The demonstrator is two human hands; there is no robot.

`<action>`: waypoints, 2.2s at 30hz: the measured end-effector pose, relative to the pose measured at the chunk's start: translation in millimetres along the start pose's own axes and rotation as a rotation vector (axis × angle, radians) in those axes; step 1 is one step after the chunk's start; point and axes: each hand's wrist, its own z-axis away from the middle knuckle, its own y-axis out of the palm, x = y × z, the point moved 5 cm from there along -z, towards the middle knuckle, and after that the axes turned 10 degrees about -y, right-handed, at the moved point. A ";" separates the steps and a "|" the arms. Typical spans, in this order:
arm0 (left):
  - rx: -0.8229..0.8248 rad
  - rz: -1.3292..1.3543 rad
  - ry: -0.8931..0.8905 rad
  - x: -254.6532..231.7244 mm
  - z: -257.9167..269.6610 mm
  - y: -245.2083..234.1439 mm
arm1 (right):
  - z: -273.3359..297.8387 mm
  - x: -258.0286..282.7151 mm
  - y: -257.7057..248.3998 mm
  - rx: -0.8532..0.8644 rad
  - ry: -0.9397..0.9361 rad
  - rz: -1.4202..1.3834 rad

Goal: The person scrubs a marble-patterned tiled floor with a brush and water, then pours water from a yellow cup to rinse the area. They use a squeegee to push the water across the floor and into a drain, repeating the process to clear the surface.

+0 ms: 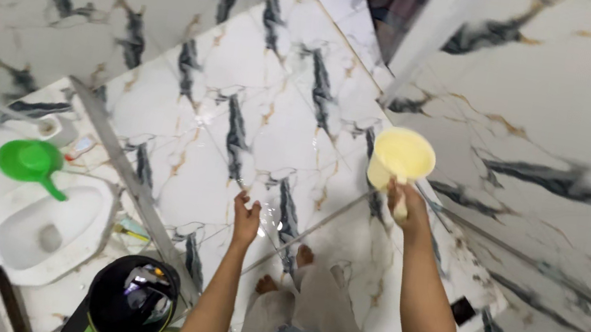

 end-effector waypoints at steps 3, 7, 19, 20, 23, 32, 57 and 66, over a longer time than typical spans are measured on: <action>0.003 -0.018 0.051 -1.3 2.6 -0.3 | 46.4 -1.2 -81.7 -0.223 -0.066 0.219; -0.005 -0.006 0.021 -5.4 5.2 -1.2 | 73.6 1.1 -182.8 -0.391 -0.049 0.340; -0.185 0.093 -0.070 -14.4 -0.2 59.7 | -146.2 92.6 -102.1 -0.396 -0.132 1.346; -0.203 0.092 -0.074 -15.2 -1.0 61.2 | -173.4 99.3 -68.8 -0.336 -0.189 1.377; -0.248 0.118 -0.088 -16.7 -6.2 60.2 | -242.4 121.9 35.7 -0.177 -0.345 1.331; -0.294 0.147 -0.042 -33.8 -6.9 54.2 | -316.8 208.3 235.7 0.139 -0.344 0.207; -0.556 0.217 -0.109 27.4 56.8 9.9 | -202.3 -18.1 23.8 0.011 -0.231 1.644; -0.763 0.334 -0.165 79.4 125.8 -33.3 | -159.9 -113.2 228.0 0.428 -0.746 1.568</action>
